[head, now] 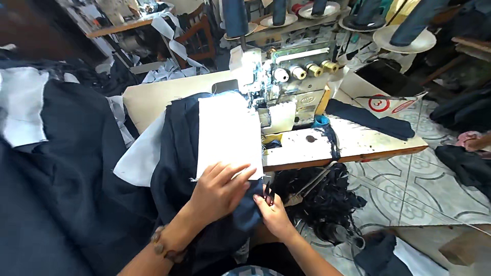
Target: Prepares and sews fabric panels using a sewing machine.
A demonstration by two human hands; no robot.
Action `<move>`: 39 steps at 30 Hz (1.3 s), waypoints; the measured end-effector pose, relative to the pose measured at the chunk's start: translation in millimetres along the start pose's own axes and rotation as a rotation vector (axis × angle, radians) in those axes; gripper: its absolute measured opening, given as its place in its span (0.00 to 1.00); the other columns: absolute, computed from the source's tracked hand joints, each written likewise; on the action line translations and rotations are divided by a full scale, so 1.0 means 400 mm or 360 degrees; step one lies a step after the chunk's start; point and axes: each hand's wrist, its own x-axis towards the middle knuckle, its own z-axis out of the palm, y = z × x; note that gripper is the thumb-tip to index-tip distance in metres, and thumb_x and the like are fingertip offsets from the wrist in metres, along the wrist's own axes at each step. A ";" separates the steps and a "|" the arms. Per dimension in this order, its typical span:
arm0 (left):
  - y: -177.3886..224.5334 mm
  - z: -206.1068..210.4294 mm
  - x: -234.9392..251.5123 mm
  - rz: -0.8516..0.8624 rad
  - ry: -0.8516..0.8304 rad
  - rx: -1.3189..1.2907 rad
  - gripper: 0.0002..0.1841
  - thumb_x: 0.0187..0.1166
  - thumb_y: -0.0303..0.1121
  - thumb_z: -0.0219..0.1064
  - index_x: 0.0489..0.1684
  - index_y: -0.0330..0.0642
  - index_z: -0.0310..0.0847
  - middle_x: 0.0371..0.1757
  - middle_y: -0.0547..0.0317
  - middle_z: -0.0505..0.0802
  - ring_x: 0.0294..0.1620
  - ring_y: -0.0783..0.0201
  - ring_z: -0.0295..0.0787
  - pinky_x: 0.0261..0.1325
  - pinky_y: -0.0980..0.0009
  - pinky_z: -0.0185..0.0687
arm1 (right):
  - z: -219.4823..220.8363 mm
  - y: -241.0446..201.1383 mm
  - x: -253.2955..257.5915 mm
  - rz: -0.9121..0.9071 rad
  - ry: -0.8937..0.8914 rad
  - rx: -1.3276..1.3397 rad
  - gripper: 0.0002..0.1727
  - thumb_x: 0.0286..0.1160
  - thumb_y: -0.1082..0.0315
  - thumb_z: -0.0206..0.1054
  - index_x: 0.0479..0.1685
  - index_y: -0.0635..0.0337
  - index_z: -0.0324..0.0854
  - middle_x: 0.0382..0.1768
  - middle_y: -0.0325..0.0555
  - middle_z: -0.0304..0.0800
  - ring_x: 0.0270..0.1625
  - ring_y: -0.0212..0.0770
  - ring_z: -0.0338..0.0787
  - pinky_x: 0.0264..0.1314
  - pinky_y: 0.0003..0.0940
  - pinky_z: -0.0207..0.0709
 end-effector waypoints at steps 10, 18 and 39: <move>-0.154 0.175 0.059 -0.0125 -0.0400 0.0109 0.27 0.90 0.48 0.48 0.86 0.55 0.73 0.88 0.67 0.74 0.92 0.43 0.58 0.80 0.28 0.54 | -0.007 0.015 0.022 0.0250 0.0229 0.0077 0.03 0.79 0.72 0.63 0.41 0.62 0.80 0.29 0.33 0.81 0.31 0.21 0.81 0.37 0.20 0.77; -0.124 0.023 0.300 0.0058 -0.1289 -0.0238 0.23 0.86 0.17 0.52 0.71 0.44 0.85 0.75 0.44 0.83 0.70 0.44 0.85 0.70 0.49 0.80 | 0.003 -0.077 -0.026 -0.0092 0.0062 -0.0103 0.13 0.81 0.71 0.60 0.55 0.71 0.82 0.37 0.37 0.88 0.40 0.16 0.85 0.49 0.14 0.79; -0.154 0.091 0.227 -0.0100 -0.0567 -0.0147 0.16 0.81 0.35 0.70 0.63 0.39 0.86 0.63 0.45 0.90 0.59 0.49 0.91 0.62 0.52 0.86 | -0.036 -0.002 -0.015 0.0055 0.0055 0.0097 0.06 0.80 0.68 0.61 0.40 0.57 0.82 0.28 0.29 0.83 0.33 0.20 0.83 0.39 0.19 0.79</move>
